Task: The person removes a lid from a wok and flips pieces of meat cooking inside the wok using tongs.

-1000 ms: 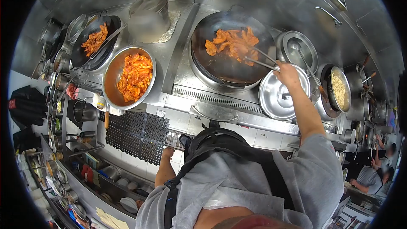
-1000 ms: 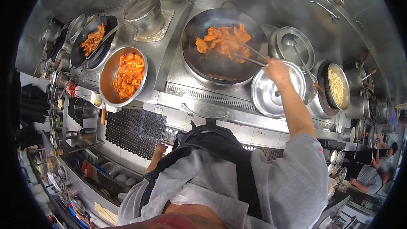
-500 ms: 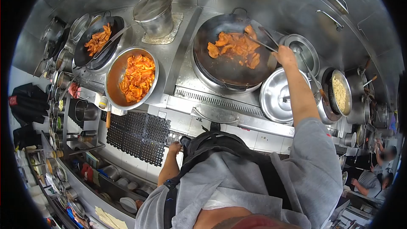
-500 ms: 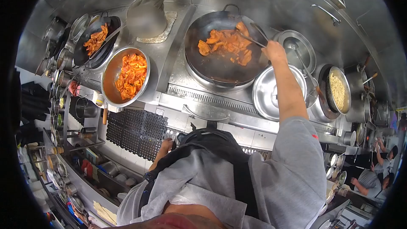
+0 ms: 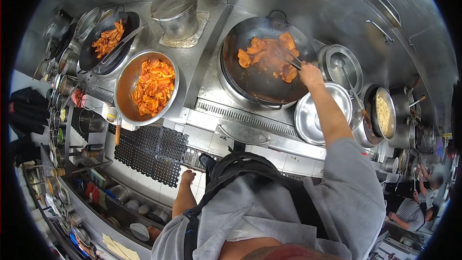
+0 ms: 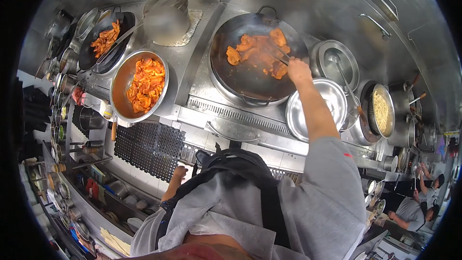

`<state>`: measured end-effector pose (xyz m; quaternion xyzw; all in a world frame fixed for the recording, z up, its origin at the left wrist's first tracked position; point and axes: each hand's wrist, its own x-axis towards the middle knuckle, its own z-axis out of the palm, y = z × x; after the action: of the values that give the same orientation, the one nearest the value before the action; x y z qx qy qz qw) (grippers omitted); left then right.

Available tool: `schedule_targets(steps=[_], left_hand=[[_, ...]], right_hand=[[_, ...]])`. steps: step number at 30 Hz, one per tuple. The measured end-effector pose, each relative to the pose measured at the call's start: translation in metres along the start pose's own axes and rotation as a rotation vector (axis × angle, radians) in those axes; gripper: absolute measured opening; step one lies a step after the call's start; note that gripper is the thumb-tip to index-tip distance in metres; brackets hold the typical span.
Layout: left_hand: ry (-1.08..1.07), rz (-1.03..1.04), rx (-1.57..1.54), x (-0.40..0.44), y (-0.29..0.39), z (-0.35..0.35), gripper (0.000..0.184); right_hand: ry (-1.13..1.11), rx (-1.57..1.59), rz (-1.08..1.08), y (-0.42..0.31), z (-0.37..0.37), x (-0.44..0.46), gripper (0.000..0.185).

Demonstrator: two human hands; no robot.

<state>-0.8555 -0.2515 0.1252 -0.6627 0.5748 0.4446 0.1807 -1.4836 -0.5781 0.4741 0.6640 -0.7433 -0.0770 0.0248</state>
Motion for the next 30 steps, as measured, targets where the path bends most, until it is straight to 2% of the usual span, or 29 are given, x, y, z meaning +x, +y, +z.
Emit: schedule_targets(steps=[2,3,6,8,14,15,18,20,22,25,28,30], left_hand=[[-0.021,-0.273,-0.342,-0.019,0.020,-0.019,0.049],[0.038,-0.289,-0.500,-0.022,0.021,-0.019,0.050],[0.045,-0.270,-0.574,-0.016,0.028,-0.021,0.051],[0.066,-0.255,-0.561,-0.009,0.027,-0.021,0.052],[0.088,-0.266,-0.665,0.005,0.020,-0.014,0.049],[0.059,-0.067,-0.478,0.021,-0.007,0.004,0.046],[-0.064,0.061,-0.222,0.015,-0.007,-0.004,0.039],[-0.025,-0.294,-0.585,-0.015,0.017,-0.023,0.041],[-0.013,-0.270,-0.616,-0.006,0.005,-0.016,0.047],[0.015,-0.299,-0.669,-0.006,0.000,-0.017,0.052],[0.011,-0.319,-0.711,-0.010,0.005,-0.025,0.050],[0.028,-0.312,-0.679,-0.007,0.007,-0.024,0.049]], right_hand=[[-0.009,0.020,0.034,-0.015,-0.011,0.007,0.024],[0.004,0.035,0.032,-0.015,-0.012,0.010,0.024],[0.005,0.082,0.078,-0.012,-0.022,0.014,0.025],[0.028,0.184,0.178,-0.019,-0.044,-0.001,0.025],[0.008,0.188,0.206,0.025,-0.011,-0.027,0.029],[0.005,0.214,0.209,0.023,-0.014,-0.030,0.031],[0.022,0.268,0.273,0.023,-0.014,-0.033,0.035],[0.063,0.312,0.293,0.021,-0.022,-0.043,0.036],[0.097,0.358,0.306,0.012,-0.033,-0.055,0.037],[-0.024,0.306,0.305,0.003,-0.039,-0.069,0.036],[0.077,0.333,0.306,-0.003,-0.041,-0.065,0.036],[0.081,0.243,0.159,-0.014,-0.044,-0.058,0.036]])
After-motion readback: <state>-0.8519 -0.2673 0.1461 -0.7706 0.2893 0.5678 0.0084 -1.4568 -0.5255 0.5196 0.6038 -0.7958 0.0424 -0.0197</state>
